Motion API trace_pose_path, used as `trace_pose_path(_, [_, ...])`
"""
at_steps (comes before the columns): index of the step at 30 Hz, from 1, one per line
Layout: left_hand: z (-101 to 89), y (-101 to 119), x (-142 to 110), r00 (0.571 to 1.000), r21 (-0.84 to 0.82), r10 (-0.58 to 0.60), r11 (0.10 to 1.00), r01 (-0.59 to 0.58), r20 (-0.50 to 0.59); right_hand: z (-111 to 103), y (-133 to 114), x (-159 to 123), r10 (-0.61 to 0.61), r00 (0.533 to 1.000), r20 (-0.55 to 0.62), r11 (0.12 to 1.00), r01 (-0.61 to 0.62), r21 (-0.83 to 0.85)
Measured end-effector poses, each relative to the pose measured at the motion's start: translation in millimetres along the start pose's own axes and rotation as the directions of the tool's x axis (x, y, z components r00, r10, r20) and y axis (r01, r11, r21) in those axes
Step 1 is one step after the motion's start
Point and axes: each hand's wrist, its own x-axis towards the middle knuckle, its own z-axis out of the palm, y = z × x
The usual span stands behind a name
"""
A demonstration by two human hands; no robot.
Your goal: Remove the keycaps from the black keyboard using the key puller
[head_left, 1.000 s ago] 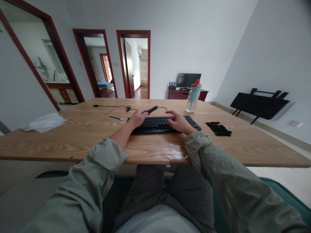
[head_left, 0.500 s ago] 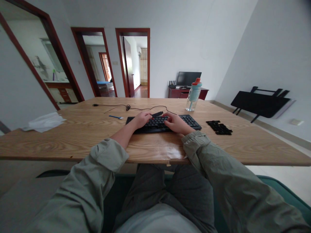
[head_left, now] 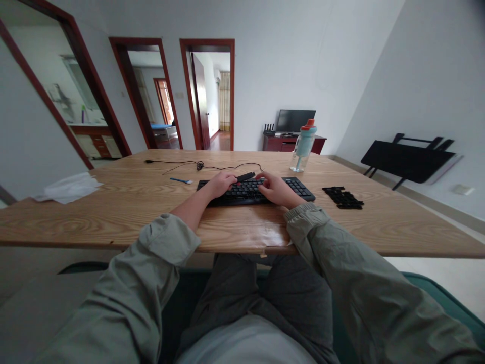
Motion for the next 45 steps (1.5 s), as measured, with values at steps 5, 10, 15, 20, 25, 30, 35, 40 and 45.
trace_pose_path(5, [4.6,-1.3,3.2,0.999,-0.054,-0.022,0.998,0.02,-0.028,2.7,-12.5,-3.6,-0.064,0.998,0.014,0.991,0.066,-0.121])
trace_pose_path(10, [15.5,-1.8,8.1,0.995,-0.186,-0.013,0.982,0.032,0.104,12.3,-35.4,-4.2,-0.199,0.98,-0.004,0.936,0.189,-0.295])
trace_pose_path(15, [16.8,12.9,2.1,0.987,-0.284,0.082,0.958,-0.04,0.136,14.2,-37.0,0.6,-0.195,0.975,-0.106,0.943,0.157,-0.292])
trace_pose_path(20, [3.3,16.7,-3.6,0.995,-0.191,0.098,0.977,-0.099,-0.016,1.5,-31.9,0.0,-0.175,0.951,-0.255,0.984,0.157,-0.089])
trace_pose_path(25, [-13.0,2.0,-5.2,0.98,0.199,0.124,0.976,-0.092,-0.156,-15.6,-25.9,-3.7,0.05,0.938,-0.342,0.971,0.034,0.236])
trace_pose_path(30, [-15.3,-5.6,-3.6,0.982,0.315,0.151,0.943,-0.109,-0.112,-14.8,-19.2,-4.9,0.171,0.965,-0.198,0.911,-0.078,0.405])
trace_pose_path(35, [-11.3,-7.3,-3.4,0.981,0.324,0.182,0.934,-0.152,-0.064,-9.7,-23.6,-4.6,0.163,0.975,-0.149,0.92,-0.096,0.381])
trace_pose_path(40, [-9.4,-8.4,-3.7,0.984,0.339,0.169,0.931,-0.138,-0.064,-11.7,-24.5,-4.4,0.205,0.966,-0.158,0.9,-0.123,0.417])
trace_pose_path(45, [-8.6,-5.7,-4.8,0.986,0.361,0.164,0.922,-0.139,-0.039,-11.4,-21.8,-4.1,0.221,0.963,-0.157,0.886,-0.131,0.446])
